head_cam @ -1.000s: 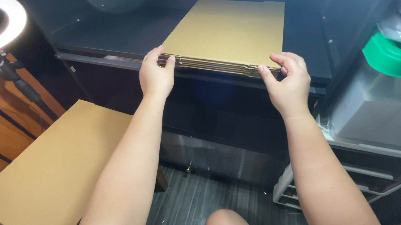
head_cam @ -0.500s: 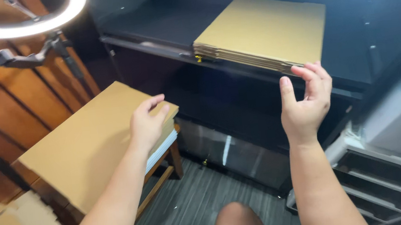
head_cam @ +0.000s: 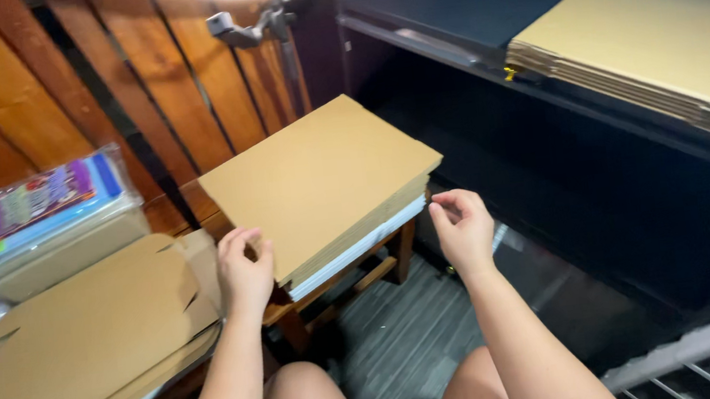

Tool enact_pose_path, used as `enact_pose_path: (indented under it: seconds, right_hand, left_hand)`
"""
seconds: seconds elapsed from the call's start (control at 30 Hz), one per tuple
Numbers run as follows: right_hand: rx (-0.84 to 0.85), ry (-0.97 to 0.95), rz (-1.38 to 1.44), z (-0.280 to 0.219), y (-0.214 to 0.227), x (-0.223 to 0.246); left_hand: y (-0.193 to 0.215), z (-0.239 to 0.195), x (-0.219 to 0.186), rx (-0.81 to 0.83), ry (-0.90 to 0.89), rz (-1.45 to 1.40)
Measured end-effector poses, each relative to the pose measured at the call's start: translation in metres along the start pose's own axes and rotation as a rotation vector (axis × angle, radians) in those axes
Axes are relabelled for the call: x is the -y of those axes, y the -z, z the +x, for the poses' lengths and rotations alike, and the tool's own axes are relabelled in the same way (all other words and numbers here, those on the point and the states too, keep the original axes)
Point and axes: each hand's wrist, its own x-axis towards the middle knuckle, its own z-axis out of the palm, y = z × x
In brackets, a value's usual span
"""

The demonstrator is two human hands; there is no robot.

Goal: The person repeatedly picks up flat cardboard pieces from a stack on a small wooden stool and places them onto a black shelf to the right. The hands handle the cardboard directly without tools.

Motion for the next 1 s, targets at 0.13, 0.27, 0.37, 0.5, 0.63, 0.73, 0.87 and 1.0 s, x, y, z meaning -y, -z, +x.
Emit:
enact_pose_path:
  seconds: [0.13, 0.27, 0.37, 0.5, 0.63, 0.73, 0.87, 1.0]
  right_hand:
    - [0.107, -0.046, -0.058, -0.021, -0.032, 0.021]
    - [0.179, 0.071, -0.133, -0.03, -0.052, 0.019]
    - [0.216, 0.17, -0.221, -0.033, -0.062, 0.021]
    - [0.275, 0.323, -0.338, -0.035, -0.072, 0.016]
    - [0.299, 0.34, -0.448, -0.034, -0.079, -0.004]
    - [0.291, 0.331, -0.545, -0.033, -0.079, -0.003]
    - [0.333, 0.231, -0.614, -0.034, -0.079, 0.004]
    - [0.36, 0.197, -0.651, -0.033, -0.082, -0.001]
  left_hand:
    - [0.001, -0.003, 0.005, 0.001, 0.053, -0.009]
    - [-0.013, -0.003, 0.019, -0.069, 0.048, -0.131]
    - [-0.017, -0.004, 0.02, -0.09, 0.039, -0.172]
    - [-0.019, -0.005, 0.021, -0.102, 0.047, -0.241]
    - [-0.024, -0.006, 0.026, -0.061, 0.166, -0.339]
    - [-0.025, -0.008, 0.023, -0.05, 0.212, -0.433]
    - [-0.022, -0.01, 0.016, -0.033, 0.228, -0.492]
    - [-0.024, -0.009, 0.02, -0.029, 0.242, -0.504]
